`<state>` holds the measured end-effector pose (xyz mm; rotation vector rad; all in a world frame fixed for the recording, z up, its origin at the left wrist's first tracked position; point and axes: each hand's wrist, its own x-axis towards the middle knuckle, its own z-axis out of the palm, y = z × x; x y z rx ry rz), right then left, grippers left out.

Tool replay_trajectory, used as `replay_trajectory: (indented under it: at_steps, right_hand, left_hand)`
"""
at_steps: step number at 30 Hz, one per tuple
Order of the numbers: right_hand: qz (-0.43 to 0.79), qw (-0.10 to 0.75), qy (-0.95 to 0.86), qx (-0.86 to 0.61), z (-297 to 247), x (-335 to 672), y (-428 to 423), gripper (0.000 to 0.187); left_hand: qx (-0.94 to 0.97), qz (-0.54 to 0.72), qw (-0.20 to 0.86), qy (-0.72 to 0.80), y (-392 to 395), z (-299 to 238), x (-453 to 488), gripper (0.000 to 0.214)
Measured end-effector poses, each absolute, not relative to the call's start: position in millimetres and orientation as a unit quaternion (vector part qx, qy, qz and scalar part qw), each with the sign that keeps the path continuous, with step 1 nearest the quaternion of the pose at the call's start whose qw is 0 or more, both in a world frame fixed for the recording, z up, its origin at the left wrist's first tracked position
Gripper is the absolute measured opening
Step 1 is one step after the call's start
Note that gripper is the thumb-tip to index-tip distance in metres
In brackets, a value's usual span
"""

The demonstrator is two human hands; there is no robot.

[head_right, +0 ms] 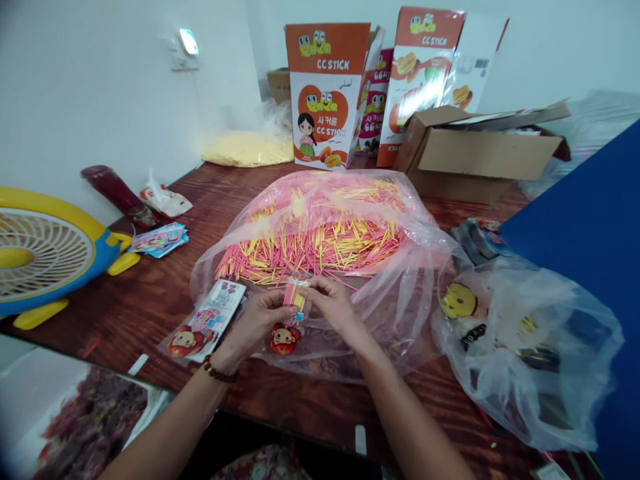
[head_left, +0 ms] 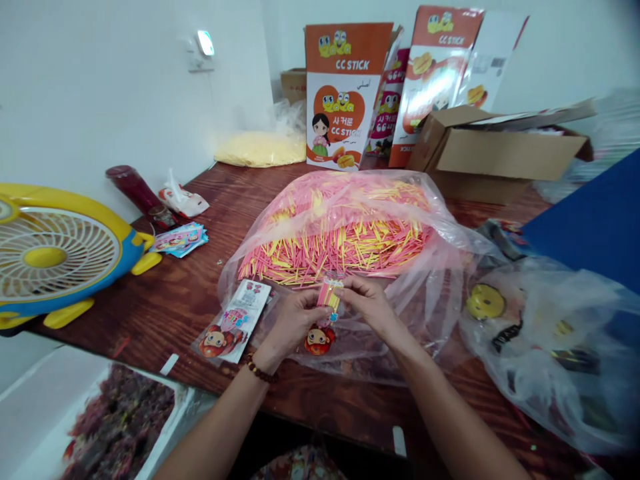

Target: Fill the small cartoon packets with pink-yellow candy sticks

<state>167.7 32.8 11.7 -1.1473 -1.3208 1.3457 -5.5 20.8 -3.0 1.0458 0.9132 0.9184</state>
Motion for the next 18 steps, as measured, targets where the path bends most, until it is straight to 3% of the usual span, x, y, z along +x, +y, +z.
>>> replay_trajectory:
  at_steps: [12,18]
  right_hand:
    - [0.529,0.441,-0.529,-0.496,16.1,173.9,48.0,0.032]
    - [0.523,0.353,-0.620,-0.466,22.4,175.9,53.3,0.034]
  left_hand:
    - [0.472,0.376,0.679,0.417,22.2,-13.9,-14.1,0.032]
    - [0.529,0.359,0.634,0.435,24.3,-11.0,-19.6,0.023]
